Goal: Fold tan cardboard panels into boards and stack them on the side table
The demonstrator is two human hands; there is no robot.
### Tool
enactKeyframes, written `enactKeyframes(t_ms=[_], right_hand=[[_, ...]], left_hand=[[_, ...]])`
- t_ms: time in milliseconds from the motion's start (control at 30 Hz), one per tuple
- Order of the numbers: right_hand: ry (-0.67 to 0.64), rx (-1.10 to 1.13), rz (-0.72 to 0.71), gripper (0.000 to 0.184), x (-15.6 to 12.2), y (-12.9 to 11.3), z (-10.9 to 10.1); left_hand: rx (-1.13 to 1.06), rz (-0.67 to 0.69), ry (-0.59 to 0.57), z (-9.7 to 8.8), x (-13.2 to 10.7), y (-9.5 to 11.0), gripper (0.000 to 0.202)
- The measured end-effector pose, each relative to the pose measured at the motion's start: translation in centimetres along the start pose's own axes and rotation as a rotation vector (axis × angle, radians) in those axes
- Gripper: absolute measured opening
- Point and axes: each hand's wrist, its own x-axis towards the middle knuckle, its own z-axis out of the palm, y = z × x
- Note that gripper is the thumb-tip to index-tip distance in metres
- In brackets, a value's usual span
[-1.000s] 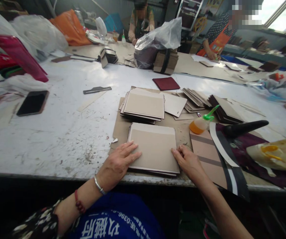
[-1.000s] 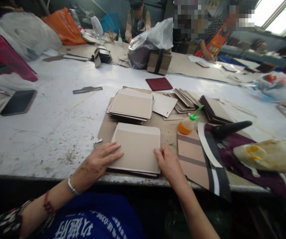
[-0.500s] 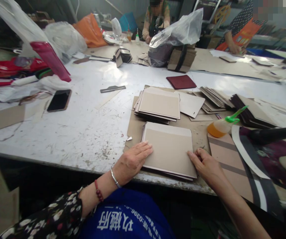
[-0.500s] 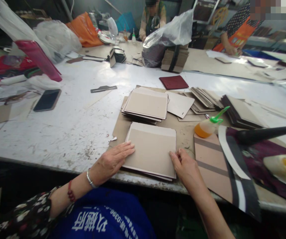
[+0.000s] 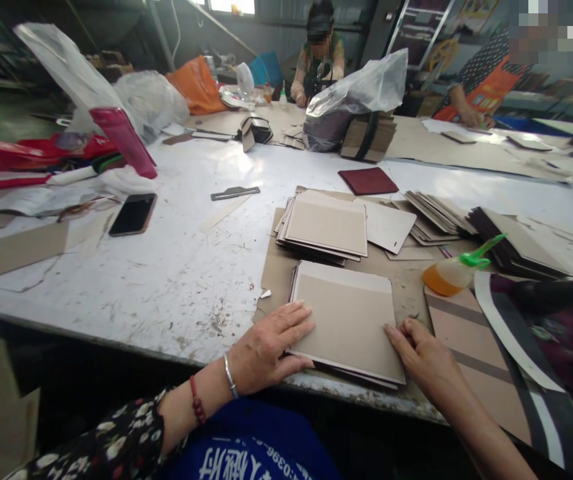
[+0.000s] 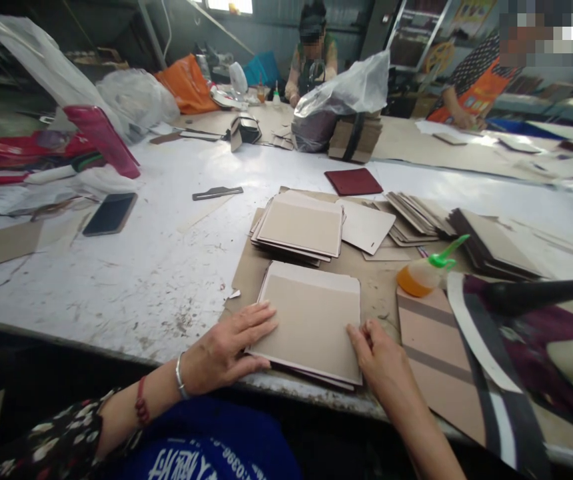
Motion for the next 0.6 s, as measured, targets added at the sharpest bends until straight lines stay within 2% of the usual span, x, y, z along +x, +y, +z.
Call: enactKeyframes(t_ms=[367,600], right_hand=[[0.037,0.026,-0.027,0.03,-0.5,-0.9,-0.5],[0.014,0.048,-0.035,0.029,-0.6,-0.8,-0.4]], left_hand=[[0.039,0.027,0.006,0.1,0.0,0.2,0.04],[0.049,0.01,-0.022,0.1,0.0,0.3,0.039]])
